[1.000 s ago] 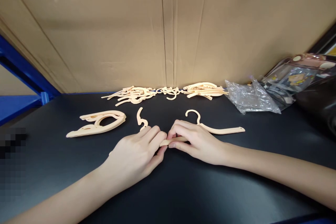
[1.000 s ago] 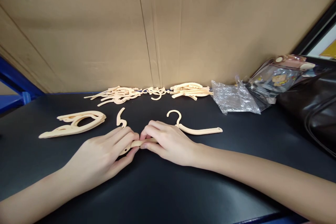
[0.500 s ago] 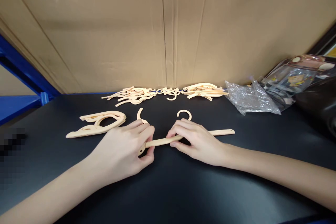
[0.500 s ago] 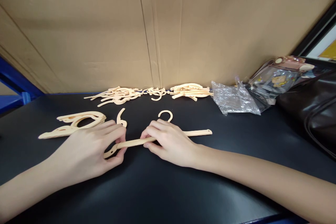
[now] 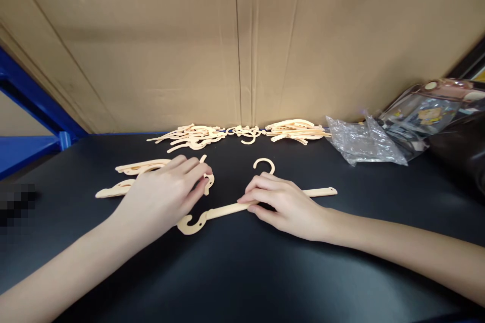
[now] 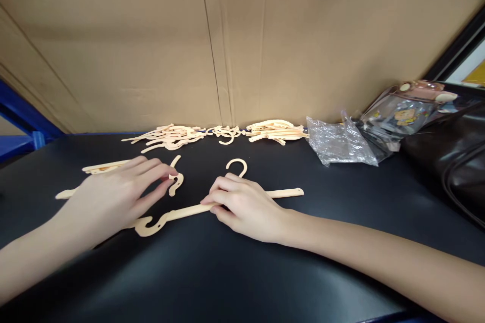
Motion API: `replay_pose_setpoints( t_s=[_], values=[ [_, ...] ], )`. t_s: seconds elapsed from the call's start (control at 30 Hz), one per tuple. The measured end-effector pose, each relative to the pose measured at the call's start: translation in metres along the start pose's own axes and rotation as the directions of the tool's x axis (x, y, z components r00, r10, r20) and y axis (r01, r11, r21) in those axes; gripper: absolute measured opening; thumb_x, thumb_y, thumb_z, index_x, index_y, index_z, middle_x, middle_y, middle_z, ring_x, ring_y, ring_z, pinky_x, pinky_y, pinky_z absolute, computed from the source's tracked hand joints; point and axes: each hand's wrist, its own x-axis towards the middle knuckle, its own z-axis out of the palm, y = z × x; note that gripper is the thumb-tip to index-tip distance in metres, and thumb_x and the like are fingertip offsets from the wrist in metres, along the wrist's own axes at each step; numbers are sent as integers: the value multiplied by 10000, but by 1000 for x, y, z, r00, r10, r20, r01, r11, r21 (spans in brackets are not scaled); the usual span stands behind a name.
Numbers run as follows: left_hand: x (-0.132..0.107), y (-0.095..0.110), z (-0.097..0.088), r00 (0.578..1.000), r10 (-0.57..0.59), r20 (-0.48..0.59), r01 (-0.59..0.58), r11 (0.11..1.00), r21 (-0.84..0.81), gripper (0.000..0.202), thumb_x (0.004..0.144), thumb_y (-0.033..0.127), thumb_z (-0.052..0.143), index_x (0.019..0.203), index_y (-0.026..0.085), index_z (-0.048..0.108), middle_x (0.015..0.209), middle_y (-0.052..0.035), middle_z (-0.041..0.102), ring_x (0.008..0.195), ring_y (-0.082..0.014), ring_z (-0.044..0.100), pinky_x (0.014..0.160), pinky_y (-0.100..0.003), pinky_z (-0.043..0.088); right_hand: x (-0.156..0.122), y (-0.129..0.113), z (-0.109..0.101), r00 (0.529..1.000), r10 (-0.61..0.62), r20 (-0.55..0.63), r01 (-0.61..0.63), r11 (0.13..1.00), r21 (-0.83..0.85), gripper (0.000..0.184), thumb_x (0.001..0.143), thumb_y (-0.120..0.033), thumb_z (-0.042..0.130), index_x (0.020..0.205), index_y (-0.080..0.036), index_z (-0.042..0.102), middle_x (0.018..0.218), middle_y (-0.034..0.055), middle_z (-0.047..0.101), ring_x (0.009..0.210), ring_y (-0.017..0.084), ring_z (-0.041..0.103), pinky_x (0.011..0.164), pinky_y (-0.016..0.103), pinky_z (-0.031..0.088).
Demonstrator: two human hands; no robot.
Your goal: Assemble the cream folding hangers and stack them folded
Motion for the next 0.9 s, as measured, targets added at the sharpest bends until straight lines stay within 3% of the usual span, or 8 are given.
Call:
replay_pose_setpoints(
  t_s=[0.1, 0.2, 0.33, 0.57, 0.7, 0.9],
  values=[
    [-2, -11, 0, 997, 70, 45, -77, 983, 167, 318, 925, 165, 335, 1000, 187, 643, 910, -87, 655, 872, -281, 588, 619, -344, 429, 1, 0, -1, 1000, -16, -4, 16, 1000, -1, 181, 943, -186, 507, 1048, -192, 654, 966, 44, 641, 911, 158, 556, 830, 303, 471],
    [-6, -22, 6, 993, 111, 45, -118, 971, 208, 362, 917, 152, 347, 1162, 162, 613, 1128, -133, 642, 1074, -335, 555, 772, -428, 472, 1, 0, -1, 999, -36, -10, 36, 999, -12, 183, 941, -189, 513, 1044, -185, 665, 964, 45, 646, 908, 159, 555, 841, 310, 464],
    [-8, -35, 18, 979, 193, 66, -203, 950, 237, 392, 927, 131, 317, 1162, 146, 630, 1219, -150, 628, 1157, -356, 532, 850, -491, 469, 1, 1, 0, 999, -50, 5, 50, 999, -19, 207, 939, -173, 509, 1078, -193, 661, 983, 48, 643, 922, 160, 552, 847, 313, 462],
    [0, -29, 26, 978, 198, 60, -203, 973, 106, 383, 995, 283, 308, 1003, 140, 663, 1100, -127, 688, 1096, -308, 589, 898, -471, 476, 0, 1, -2, 997, -58, 47, 59, 998, -17, 218, 947, -142, 483, 1101, -192, 630, 997, 46, 638, 950, 166, 538, 870, 310, 443],
    [4, -15, 22, 974, 223, 34, -225, 970, 89, 362, 992, 257, 308, 965, 140, 649, 1073, -111, 695, 1039, -270, 610, 955, -463, 435, 1, -1, -1, 998, -63, 18, 63, 998, -10, 185, 948, -159, 490, 1085, -186, 611, 992, 43, 637, 941, 156, 536, 887, 310, 437],
    [5, -8, 13, 985, 173, -17, -172, 985, 31, 265, 958, 208, 348, 875, 167, 597, 883, -44, 678, 815, -196, 602, 803, -373, 446, 0, -1, -2, 998, -61, 20, 61, 998, -21, 164, 950, -188, 487, 1059, -196, 610, 986, 42, 627, 933, 154, 527, 861, 302, 442]
  ],
)
